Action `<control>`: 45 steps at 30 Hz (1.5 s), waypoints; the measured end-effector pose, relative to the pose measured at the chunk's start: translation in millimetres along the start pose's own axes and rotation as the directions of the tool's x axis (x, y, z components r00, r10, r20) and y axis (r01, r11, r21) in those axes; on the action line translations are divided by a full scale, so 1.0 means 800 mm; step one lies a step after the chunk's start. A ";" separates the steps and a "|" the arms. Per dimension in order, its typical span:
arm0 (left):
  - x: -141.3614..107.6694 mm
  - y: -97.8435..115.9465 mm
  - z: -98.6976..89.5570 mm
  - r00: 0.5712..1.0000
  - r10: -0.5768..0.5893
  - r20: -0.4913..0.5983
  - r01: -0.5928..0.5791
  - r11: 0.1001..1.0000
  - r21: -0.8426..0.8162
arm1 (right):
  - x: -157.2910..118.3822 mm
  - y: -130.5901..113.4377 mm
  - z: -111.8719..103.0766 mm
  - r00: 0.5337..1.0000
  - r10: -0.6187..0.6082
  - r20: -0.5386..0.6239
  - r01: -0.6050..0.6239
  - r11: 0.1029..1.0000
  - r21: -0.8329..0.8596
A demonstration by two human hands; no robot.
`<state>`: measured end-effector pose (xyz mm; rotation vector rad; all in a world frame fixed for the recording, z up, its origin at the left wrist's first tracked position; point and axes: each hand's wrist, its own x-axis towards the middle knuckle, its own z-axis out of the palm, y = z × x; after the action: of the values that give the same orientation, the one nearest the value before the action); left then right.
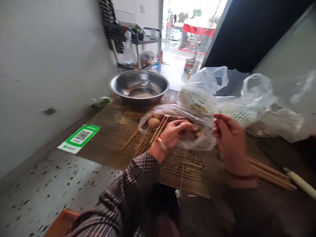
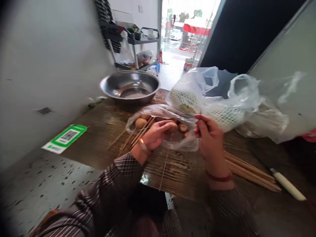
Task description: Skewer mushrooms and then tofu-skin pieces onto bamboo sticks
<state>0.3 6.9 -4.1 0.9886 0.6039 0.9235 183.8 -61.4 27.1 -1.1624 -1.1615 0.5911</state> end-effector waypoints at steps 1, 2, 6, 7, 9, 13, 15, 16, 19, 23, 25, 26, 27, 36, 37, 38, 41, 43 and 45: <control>0.002 0.001 -0.001 1.000 -0.002 -0.018 0.000 0.994 -0.112 | 0.003 0.004 0.004 0.999 0.043 0.017 -0.044 0.998 0.052; 0.003 0.002 -0.002 0.999 -0.015 -0.044 0.006 0.981 -0.193 | 0.004 0.008 0.007 0.995 0.078 0.062 -0.082 0.994 0.075; 0.001 0.006 0.001 0.990 -0.010 -0.144 -0.033 0.957 -0.289 | -0.009 0.021 0.015 0.963 0.151 0.223 -0.164 0.986 0.039; 0.000 0.007 0.002 0.988 0.003 -0.157 -0.048 0.958 -0.283 | -0.013 0.022 0.015 0.960 0.146 0.240 -0.153 0.988 0.009; -0.002 0.010 0.003 0.986 0.015 -0.163 -0.058 0.964 -0.261 | -0.019 0.022 0.017 0.961 0.108 0.256 -0.093 0.993 -0.069; -0.004 0.012 0.003 0.992 -0.003 -0.130 -0.028 0.972 -0.235 | -0.021 0.026 0.020 0.962 0.006 0.274 0.056 0.975 -0.216; -0.004 0.013 0.003 0.992 0.003 -0.127 -0.035 0.968 -0.249 | -0.021 0.032 0.023 0.965 -0.018 0.263 0.085 0.965 -0.247; -0.004 0.013 0.004 0.991 0.011 -0.136 -0.046 0.965 -0.257 | -0.022 0.036 0.025 0.965 -0.025 0.260 0.095 0.962 -0.257; -0.003 0.014 0.005 0.982 0.043 -0.186 -0.092 0.960 -0.263 | -0.025 0.045 0.031 0.958 -0.054 0.283 0.131 0.956 -0.262; -0.004 0.017 0.006 0.978 0.067 -0.195 -0.117 0.959 -0.260 | -0.030 0.042 0.037 0.929 -0.070 0.362 0.157 0.963 -0.217; -0.007 0.018 0.008 0.987 0.052 -0.150 -0.089 0.963 -0.253 | -0.032 0.035 0.038 0.921 -0.067 0.384 0.157 0.965 -0.209; -0.008 0.019 0.009 0.992 0.042 -0.117 -0.070 0.967 -0.244 | -0.032 0.031 0.038 0.921 -0.067 0.385 0.156 0.967 -0.204; -0.009 0.019 0.010 0.996 0.036 -0.084 -0.054 0.971 -0.232 | -0.033 0.027 0.038 0.923 -0.068 0.379 0.153 0.968 -0.198; -0.015 0.021 0.017 0.998 0.060 -0.018 -0.062 0.976 -0.207 | -0.041 0.016 0.040 0.946 -0.099 0.309 0.165 0.966 -0.197; -0.015 0.021 0.017 0.998 0.059 -0.026 -0.063 0.977 -0.206 | -0.041 0.016 0.040 0.944 -0.096 0.316 0.163 0.967 -0.195; -0.015 0.022 0.017 0.998 0.059 -0.033 -0.064 0.976 -0.206 | -0.042 0.015 0.040 0.941 -0.090 0.325 0.160 0.968 -0.194; -0.017 0.025 0.017 0.996 0.073 -0.048 -0.082 0.973 -0.215 | -0.044 0.014 0.040 0.930 -0.069 0.360 0.149 0.969 -0.197; -0.019 0.028 0.017 0.993 0.097 -0.064 -0.108 0.972 -0.210 | -0.048 0.012 0.040 0.924 -0.067 0.376 0.150 0.969 -0.196; -0.022 0.031 0.018 0.990 0.119 -0.080 -0.132 0.974 -0.185 | -0.051 0.010 0.042 0.926 -0.072 0.370 0.152 0.969 -0.193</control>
<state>-6.4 -8.6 24.8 0.8325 0.5045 1.1099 139.9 -80.4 2.8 -1.1921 -1.6326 0.6159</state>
